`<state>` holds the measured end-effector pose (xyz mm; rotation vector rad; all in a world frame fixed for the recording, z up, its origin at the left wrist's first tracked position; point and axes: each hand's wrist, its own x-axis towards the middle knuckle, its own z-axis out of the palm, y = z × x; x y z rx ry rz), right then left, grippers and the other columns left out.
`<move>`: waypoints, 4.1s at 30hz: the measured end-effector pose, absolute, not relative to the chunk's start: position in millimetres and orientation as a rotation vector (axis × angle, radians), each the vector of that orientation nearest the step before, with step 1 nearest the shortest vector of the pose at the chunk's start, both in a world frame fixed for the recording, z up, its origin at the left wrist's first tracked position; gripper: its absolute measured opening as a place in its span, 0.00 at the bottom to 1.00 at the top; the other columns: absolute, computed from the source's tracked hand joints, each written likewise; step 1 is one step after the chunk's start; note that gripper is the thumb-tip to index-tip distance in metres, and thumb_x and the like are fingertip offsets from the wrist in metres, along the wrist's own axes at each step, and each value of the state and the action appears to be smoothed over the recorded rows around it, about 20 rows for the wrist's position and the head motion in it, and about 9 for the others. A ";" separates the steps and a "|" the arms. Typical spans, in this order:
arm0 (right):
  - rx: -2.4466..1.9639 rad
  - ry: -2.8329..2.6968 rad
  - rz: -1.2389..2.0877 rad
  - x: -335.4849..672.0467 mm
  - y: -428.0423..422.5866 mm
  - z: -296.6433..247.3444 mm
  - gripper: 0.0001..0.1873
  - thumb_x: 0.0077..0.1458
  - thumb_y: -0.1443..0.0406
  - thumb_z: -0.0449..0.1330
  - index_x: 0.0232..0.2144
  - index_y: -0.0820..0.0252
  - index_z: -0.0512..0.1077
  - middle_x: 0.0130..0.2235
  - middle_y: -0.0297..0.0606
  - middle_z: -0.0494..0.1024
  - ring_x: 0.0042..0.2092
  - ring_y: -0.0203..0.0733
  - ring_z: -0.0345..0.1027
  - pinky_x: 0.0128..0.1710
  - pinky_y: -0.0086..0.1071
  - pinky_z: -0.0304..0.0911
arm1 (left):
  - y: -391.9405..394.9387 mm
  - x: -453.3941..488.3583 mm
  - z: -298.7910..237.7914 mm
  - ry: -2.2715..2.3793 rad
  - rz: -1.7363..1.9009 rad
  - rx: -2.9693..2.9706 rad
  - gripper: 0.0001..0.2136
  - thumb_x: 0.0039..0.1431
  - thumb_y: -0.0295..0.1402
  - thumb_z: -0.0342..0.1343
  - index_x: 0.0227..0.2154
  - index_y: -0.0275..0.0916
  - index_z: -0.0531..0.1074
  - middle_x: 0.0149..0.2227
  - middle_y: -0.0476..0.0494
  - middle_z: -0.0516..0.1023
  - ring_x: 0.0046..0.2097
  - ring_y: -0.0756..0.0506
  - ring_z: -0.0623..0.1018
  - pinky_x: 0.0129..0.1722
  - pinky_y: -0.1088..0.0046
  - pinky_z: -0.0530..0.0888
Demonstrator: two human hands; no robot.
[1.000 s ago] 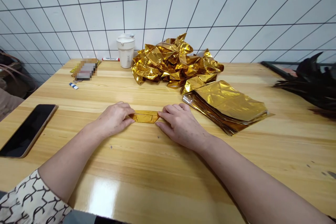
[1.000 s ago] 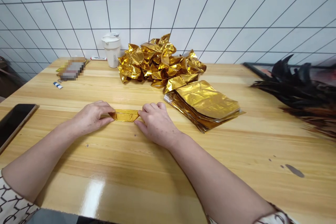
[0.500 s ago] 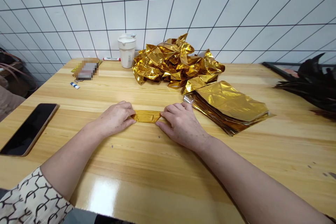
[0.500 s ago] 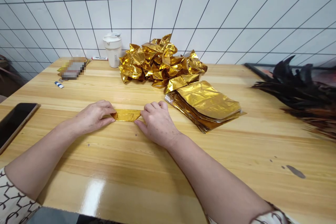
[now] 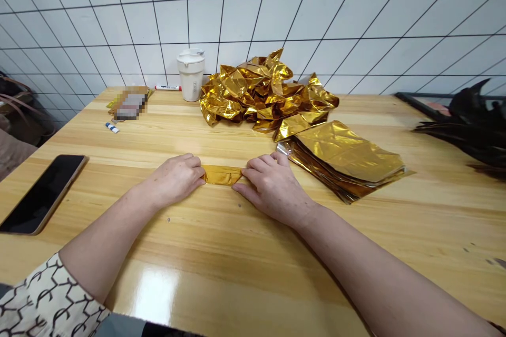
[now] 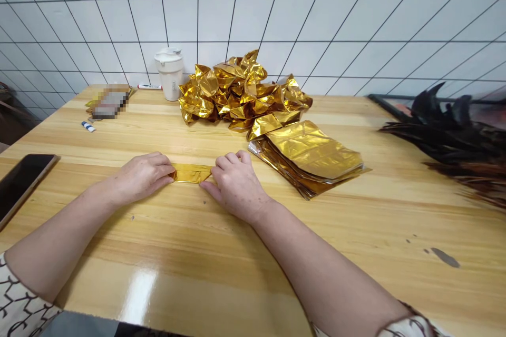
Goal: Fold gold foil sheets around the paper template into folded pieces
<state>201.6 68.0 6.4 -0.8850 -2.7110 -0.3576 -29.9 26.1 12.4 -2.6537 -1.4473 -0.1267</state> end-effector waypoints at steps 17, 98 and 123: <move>-0.806 -2.797 -0.556 192.8 68.6 12.7 0.15 0.59 0.60 0.57 0.26 0.63 0.77 0.28 0.43 0.75 0.34 0.45 0.60 0.40 0.39 0.48 | 24.2 -25.2 15.4 -1.391 -0.094 -2.608 0.10 0.62 0.30 0.51 0.29 0.35 0.75 0.29 0.43 0.76 0.35 0.46 0.75 0.36 0.71 0.72; -0.859 -2.716 -0.142 176.4 59.1 2.7 0.15 0.63 0.64 0.49 0.46 0.64 0.73 0.38 0.45 0.74 0.40 0.46 0.60 0.42 0.38 0.50 | 23.6 -11.5 -3.9 -1.434 -0.295 -2.648 0.12 0.66 0.30 0.45 0.42 0.34 0.73 0.40 0.38 0.75 0.42 0.42 0.72 0.45 0.63 0.72; -0.894 -2.795 -0.130 203.9 72.2 13.9 0.19 0.65 0.63 0.48 0.32 0.63 0.77 0.33 0.42 0.75 0.37 0.42 0.62 0.43 0.38 0.48 | 25.1 -39.5 11.7 -1.662 -0.166 -2.622 0.14 0.63 0.29 0.48 0.28 0.36 0.77 0.36 0.40 0.78 0.40 0.43 0.74 0.42 0.66 0.74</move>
